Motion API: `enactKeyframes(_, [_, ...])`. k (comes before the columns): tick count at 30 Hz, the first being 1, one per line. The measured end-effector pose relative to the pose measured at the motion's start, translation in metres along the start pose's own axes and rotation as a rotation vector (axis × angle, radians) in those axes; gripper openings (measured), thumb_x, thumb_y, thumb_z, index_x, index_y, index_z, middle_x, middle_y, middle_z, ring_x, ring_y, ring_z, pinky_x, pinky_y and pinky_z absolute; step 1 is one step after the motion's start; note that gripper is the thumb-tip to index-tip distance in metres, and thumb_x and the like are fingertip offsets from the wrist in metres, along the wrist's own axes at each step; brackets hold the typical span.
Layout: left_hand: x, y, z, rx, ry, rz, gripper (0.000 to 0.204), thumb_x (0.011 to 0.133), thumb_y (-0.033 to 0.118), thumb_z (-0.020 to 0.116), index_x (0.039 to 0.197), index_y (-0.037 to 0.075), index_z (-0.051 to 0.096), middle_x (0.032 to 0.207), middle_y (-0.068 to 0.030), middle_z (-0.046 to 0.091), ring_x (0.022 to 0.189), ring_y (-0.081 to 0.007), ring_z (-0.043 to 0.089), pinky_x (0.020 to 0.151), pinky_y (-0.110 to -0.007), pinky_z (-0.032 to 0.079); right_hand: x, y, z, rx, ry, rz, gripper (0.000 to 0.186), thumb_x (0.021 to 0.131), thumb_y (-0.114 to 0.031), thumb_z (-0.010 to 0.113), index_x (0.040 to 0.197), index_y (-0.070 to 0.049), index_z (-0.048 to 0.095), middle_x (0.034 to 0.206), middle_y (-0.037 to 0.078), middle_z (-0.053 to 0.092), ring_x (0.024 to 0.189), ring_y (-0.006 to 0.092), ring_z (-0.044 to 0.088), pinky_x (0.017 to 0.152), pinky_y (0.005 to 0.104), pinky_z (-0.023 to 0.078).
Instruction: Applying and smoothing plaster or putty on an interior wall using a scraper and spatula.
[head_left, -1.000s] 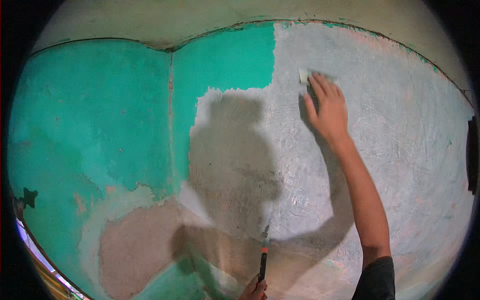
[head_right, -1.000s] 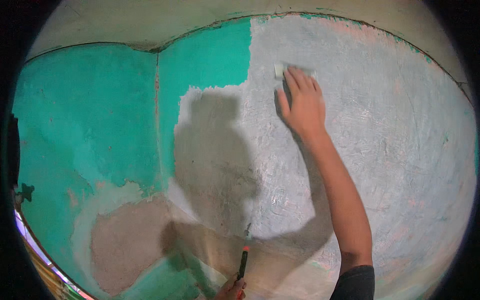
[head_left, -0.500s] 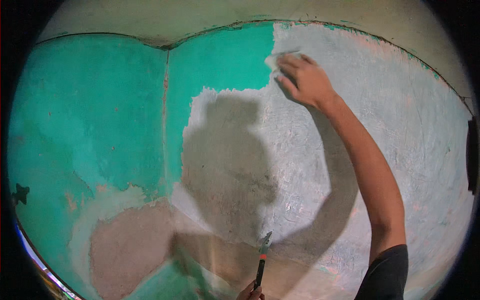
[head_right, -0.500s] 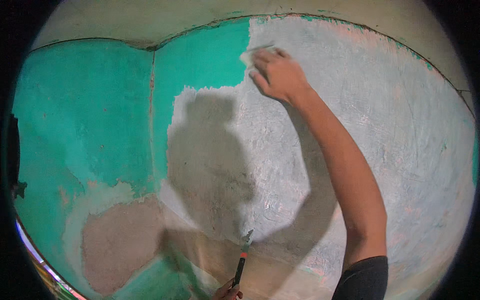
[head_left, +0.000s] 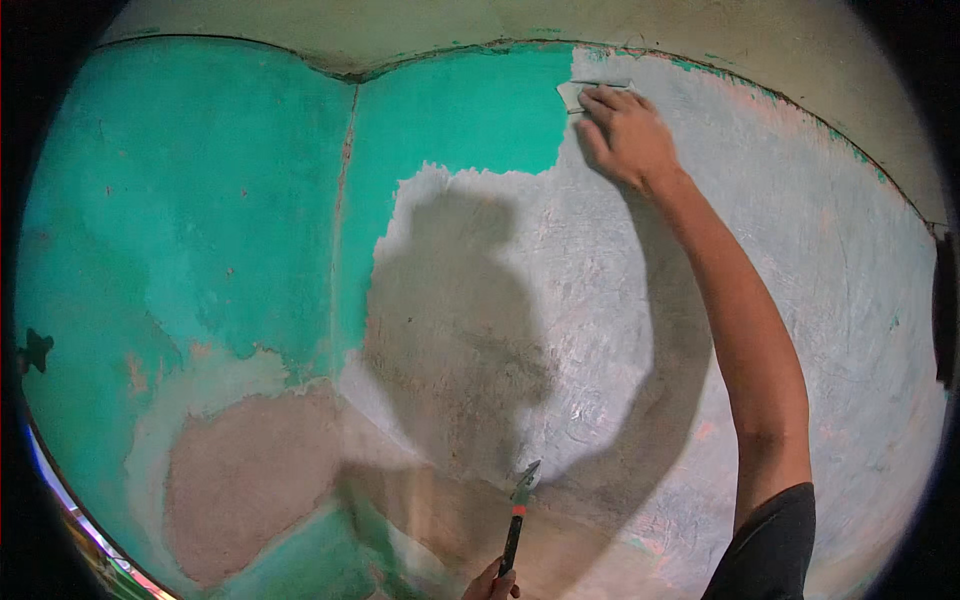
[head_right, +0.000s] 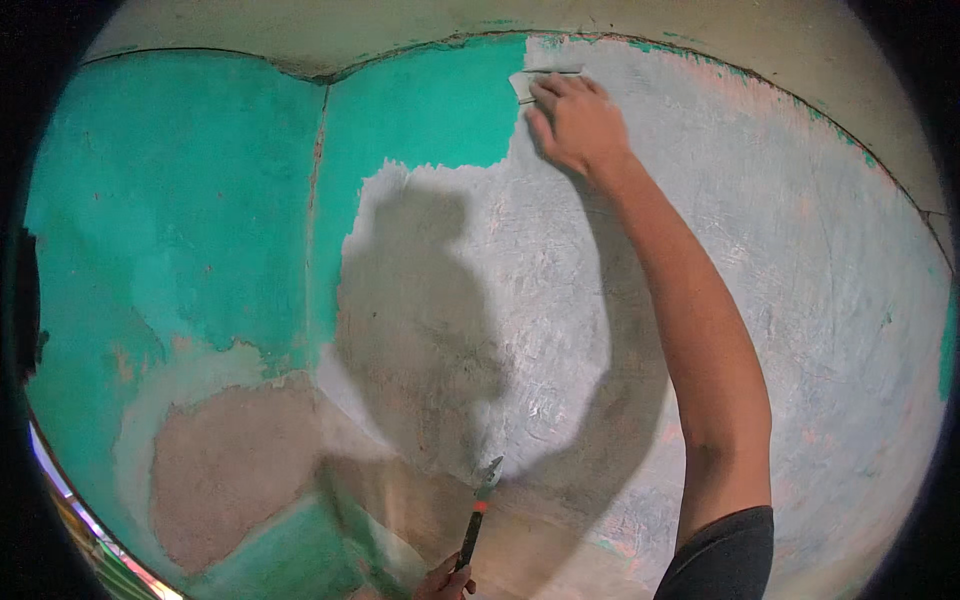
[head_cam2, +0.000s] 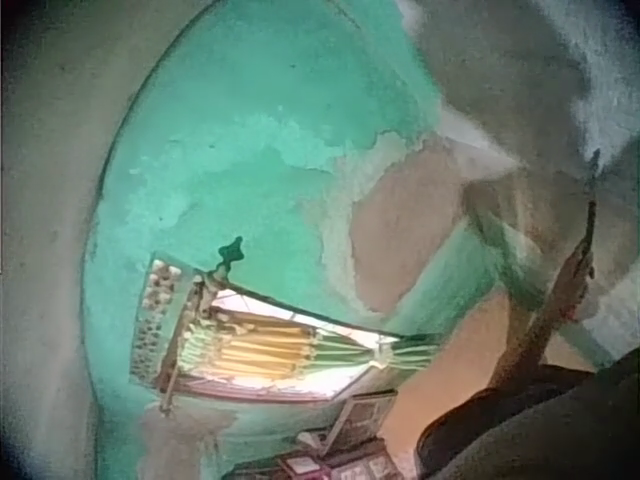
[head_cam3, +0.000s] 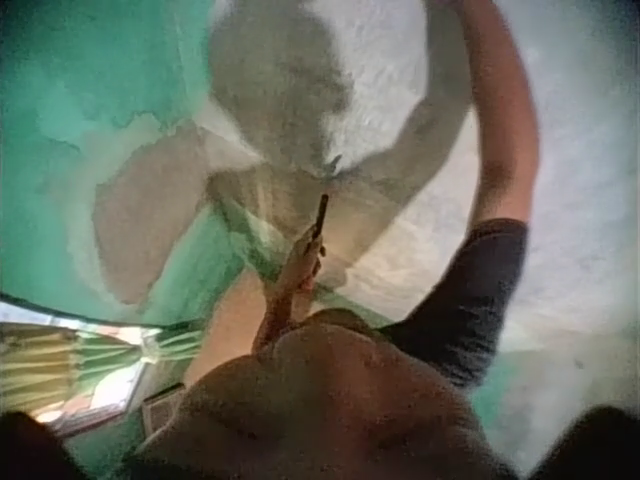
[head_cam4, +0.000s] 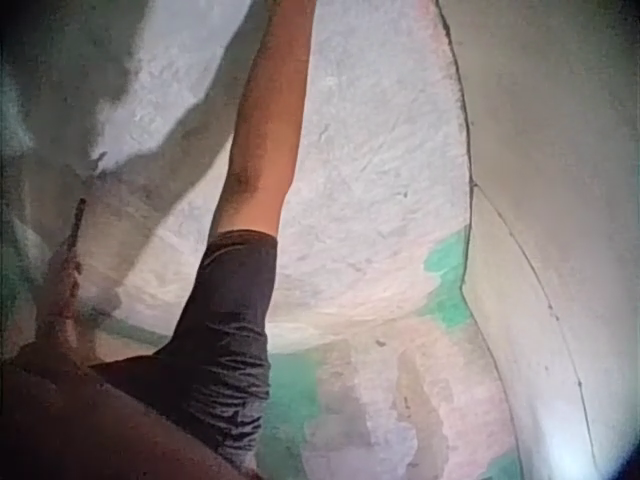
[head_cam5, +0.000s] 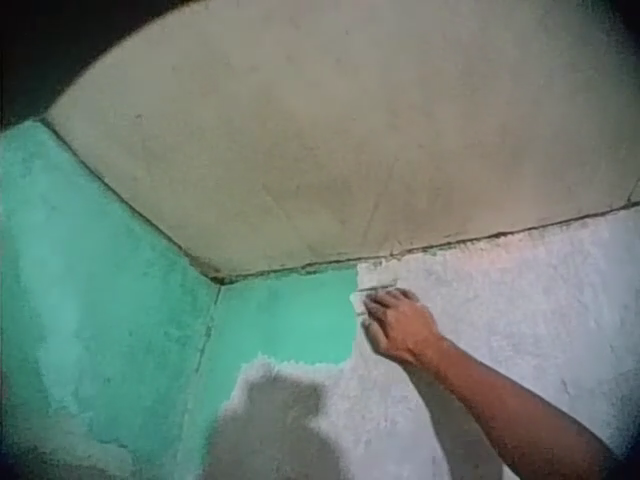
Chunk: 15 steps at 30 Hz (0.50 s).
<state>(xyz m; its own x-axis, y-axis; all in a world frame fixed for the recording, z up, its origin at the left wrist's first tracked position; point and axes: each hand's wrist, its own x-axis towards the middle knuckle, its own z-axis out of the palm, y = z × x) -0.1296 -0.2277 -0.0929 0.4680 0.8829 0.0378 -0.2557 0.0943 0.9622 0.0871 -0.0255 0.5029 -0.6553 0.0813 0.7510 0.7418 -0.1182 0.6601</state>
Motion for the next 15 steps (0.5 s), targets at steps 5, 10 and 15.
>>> enactKeyframes(5, [0.001,-0.001,0.002,-0.118,0.004,-0.018,0.051,0.109,0.032,0.05,0.155,0.012,0.041,0.08,-0.0041,0.062,0.04,-0.0077,0.04,0.04,-0.028,0.038,-0.011,-0.005,-0.009,0.013,0.066,0.117,0.045,0.097,-0.035,0.055,0.126,-0.003,0.068,0.134,0.012,0.063,0.129,0.0286,0.056,0.118,0.0468,0.035])
enactKeyframes(10, [-0.004,0.003,0.003,-0.218,-0.01,-0.178,0.054,0.107,0.036,0.054,0.155,0.014,0.042,0.077,-0.0042,0.062,0.038,-0.0074,0.038,0.039,-0.027,0.036,-0.06,-0.035,-0.03,0.105,-0.06,-0.046,0.046,0.095,-0.036,0.057,0.127,-0.003,0.068,0.133,0.012,0.064,0.128,0.0284,0.057,0.119,0.0469,0.034])
enactKeyframes(15, [-0.006,0.011,0.004,-0.249,-0.043,-0.187,0.06,0.106,0.041,0.057,0.158,0.017,0.039,0.075,-0.0048,0.064,0.038,-0.0066,0.038,0.038,-0.026,0.035,-0.096,-0.077,-0.038,0.272,-0.326,-0.247,0.045,0.093,-0.032,0.061,0.128,-0.004,0.067,0.132,0.011,0.064,0.126,0.0274,0.058,0.117,0.0496,0.035])
